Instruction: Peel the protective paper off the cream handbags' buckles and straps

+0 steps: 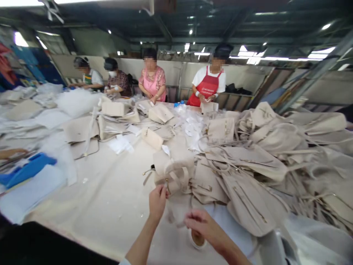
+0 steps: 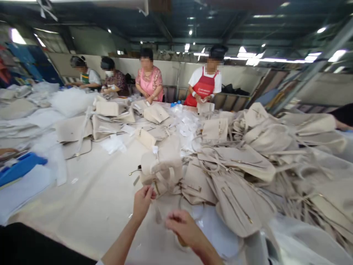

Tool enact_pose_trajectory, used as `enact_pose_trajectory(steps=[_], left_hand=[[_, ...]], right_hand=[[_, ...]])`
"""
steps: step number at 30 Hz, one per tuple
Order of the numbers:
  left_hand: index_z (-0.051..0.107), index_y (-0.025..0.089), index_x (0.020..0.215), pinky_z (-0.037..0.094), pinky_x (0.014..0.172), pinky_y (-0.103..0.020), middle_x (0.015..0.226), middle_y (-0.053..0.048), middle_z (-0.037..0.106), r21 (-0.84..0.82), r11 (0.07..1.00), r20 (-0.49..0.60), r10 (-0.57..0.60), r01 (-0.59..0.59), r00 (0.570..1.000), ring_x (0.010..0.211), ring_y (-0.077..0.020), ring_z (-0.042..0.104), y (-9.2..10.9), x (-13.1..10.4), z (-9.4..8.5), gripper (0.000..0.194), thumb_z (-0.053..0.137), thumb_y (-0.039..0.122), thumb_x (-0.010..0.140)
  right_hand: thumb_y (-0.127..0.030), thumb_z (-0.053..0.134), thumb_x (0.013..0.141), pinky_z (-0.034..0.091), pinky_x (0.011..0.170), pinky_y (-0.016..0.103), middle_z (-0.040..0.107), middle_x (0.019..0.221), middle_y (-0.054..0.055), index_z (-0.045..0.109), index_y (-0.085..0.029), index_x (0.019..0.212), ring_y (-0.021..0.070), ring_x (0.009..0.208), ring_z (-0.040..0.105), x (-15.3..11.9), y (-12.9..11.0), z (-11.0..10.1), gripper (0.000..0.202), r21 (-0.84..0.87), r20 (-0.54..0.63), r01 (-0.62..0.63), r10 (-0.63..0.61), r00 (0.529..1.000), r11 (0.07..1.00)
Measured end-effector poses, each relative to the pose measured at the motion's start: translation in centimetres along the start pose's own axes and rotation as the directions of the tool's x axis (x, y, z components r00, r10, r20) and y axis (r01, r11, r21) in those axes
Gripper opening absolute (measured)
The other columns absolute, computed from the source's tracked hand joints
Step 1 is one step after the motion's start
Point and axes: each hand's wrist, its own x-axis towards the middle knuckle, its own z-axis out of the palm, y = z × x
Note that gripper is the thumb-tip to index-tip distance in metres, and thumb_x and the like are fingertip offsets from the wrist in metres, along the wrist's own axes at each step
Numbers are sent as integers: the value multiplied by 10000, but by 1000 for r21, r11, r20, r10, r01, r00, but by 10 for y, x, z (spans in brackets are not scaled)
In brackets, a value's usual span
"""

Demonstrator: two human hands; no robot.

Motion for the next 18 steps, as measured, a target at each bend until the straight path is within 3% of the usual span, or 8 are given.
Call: enact_pose_trajectory(steps=[2,5,10,16,18], left_hand=[[580,212,661,416,646,-273,633,-40,645,83,996,-21,28,-26,999,632,-193,614,0,-5,0,310,429,371,881],[573,213,668,361,645,-277,629,-48,628,193,981,-50,32,-22,998,653,-206,603,1,-11,1,278,436,299,895],[600,216,768,358,660,-284,715,-91,660,282,959,-68,7,12,998,713,-229,629,1,-15,8,238,432,281,924],[624,205,855,402,691,-306,741,-127,665,322,947,-35,7,4,999,738,-261,651,-5,-16,13,217,423,242,930],[633,203,964,416,707,-321,772,-137,674,328,944,-12,28,-23,1000,759,-274,656,-6,-17,12,211,428,202,914]], right_hand=[[-340,651,683,260,451,226,456,467,-66,618,-186,599,79,449,367,31,-40,17,179,25,109,117,-119,987,993],[-399,612,655,251,446,231,424,448,-73,585,-191,577,83,442,339,73,-70,33,224,-15,42,135,-134,990,991],[-400,611,642,249,440,252,427,406,-58,559,-211,519,108,430,367,111,-59,37,232,-121,-55,78,-85,995,990],[-376,639,635,279,443,274,489,409,-24,565,-226,480,146,447,449,124,-50,32,228,-165,-94,21,-37,995,986],[-366,650,629,264,423,269,479,398,-25,560,-222,469,134,417,424,125,-52,32,232,-158,-92,4,-19,996,987]])
